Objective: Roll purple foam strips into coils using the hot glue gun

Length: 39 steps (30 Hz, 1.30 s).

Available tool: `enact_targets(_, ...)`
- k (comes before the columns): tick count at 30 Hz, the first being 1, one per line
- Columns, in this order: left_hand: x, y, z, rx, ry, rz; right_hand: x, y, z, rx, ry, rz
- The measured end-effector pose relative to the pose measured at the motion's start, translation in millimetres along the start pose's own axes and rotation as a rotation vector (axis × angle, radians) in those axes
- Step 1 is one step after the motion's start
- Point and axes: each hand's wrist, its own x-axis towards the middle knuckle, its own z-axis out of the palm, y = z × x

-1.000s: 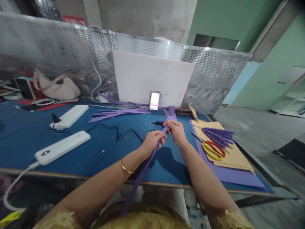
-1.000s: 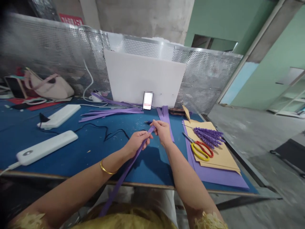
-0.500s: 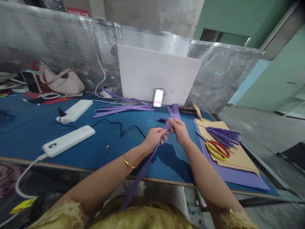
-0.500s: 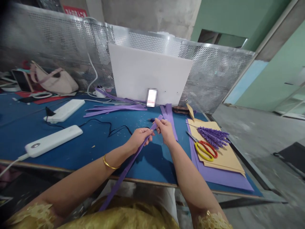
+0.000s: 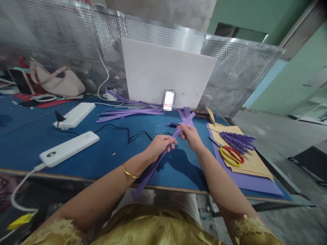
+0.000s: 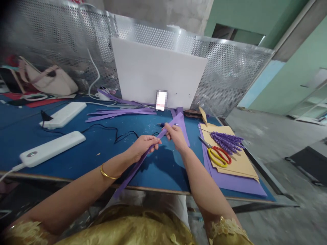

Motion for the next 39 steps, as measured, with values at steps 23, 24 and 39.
enact_targets(23, 39.5, 9.5, -18.3, 0.193, -0.17, 0.161, 13.0, 11.1, -20.2, -0.066, 0.389, -0.141)
enact_targets(24, 39.4, 9.3, -20.7, 0.193, -0.168, 0.158, 15.1, 10.7, -25.4, -0.047, 0.426, -0.151)
enact_targets(39, 39.7, 16.2, -31.9, 0.063, 0.201, 0.186, 24.8, 8.6, -40.7, 0.118, 0.673, -0.243)
